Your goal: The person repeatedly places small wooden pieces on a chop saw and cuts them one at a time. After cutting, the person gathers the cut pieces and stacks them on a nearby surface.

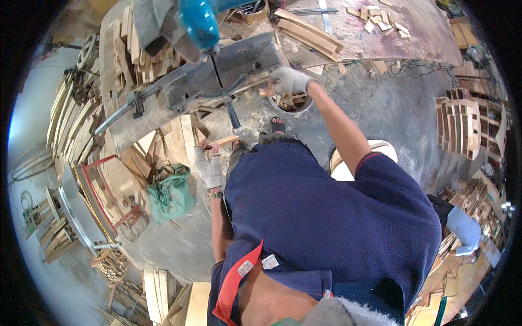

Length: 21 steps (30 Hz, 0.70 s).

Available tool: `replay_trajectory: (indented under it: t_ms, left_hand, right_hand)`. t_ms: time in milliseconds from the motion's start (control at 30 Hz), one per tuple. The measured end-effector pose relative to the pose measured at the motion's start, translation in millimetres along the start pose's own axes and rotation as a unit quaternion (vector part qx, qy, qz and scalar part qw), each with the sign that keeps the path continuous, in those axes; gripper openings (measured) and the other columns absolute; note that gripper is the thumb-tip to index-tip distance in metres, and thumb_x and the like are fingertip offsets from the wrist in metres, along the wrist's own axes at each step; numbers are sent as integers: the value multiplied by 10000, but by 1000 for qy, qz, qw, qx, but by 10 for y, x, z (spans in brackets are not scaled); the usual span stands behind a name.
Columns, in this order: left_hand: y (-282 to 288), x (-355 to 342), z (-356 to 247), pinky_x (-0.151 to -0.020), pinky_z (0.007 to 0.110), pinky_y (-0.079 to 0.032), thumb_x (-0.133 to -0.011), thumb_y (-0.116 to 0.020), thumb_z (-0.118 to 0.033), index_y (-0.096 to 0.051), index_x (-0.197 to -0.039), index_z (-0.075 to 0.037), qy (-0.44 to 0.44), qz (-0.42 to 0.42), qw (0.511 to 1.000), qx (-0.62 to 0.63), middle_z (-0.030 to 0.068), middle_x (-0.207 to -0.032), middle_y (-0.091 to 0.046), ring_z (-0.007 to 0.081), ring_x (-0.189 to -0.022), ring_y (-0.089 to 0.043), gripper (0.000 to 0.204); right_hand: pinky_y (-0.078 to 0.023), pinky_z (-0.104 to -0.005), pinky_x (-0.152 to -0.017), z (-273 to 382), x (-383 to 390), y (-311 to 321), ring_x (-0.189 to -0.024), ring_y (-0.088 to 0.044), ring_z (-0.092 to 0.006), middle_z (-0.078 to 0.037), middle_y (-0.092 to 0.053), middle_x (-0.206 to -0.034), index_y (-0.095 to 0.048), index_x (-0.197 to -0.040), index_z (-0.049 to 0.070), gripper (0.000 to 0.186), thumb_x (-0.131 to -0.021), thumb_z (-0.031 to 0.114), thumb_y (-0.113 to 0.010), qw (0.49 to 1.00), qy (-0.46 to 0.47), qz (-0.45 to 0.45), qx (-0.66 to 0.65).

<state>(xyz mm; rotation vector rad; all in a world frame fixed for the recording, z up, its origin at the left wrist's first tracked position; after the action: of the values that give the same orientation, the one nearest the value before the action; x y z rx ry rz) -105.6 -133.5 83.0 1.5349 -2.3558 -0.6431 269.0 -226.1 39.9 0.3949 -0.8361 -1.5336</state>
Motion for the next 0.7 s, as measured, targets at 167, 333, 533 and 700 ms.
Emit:
replay_trajectory:
  t_ms: [167,333,533,700]
  left_hand:
    - [-1023,-184,-637,-822,319,-518,-920,-736,-178,-641,-1241,1,-68,179,981,17,95,-1014,-682,185,-895,-641,380]
    - [-2011,-140,-1181,-971,333,-487,-904,-755,-168,-551,-1405,-28,-73,330,938,73,126,-1214,-665,208,-1098,-621,559]
    - [-2240,15,-1379,-1007,346,-475,-891,-774,-174,-530,-1440,-41,-108,363,925,-18,165,-1301,-645,252,-1199,-619,615]
    - [-2121,59,-960,-956,347,-501,-941,-729,-238,-578,-1374,-11,0,371,928,-26,153,-1215,-682,223,-1140,-647,511]
  right_hand:
    - [-556,-367,-523,-439,1054,-582,-693,-715,-200,-124,-709,-907,-649,-1113,27,580,-947,583,-622,883,-302,-70,-353]
    - [-495,-301,-521,-413,1369,-524,-597,-609,-143,-28,-653,-797,-686,-1063,45,302,-961,329,-677,743,-246,-122,-611]
    - [-518,-337,-698,-1822,2096,1527,-824,-654,-202,-92,-662,-1021,-595,-1154,38,263,-1020,254,-527,546,-93,-528,-644]
    - [-565,-453,-664,-2183,1730,1936,-785,-723,-327,-172,-741,-1018,-680,-1165,49,352,-953,321,-612,724,-246,-566,-308]
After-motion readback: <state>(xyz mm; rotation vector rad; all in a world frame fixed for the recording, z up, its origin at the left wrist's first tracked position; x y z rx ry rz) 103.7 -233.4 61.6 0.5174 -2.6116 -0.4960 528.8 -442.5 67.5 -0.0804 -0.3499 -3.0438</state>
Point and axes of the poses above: each hand's wrist, its own x-axis away from the middle knuckle, its own y-axis out of the back of the hand, z = x × y, the point moved 10 cm from there along -x, towards the middle knuckle
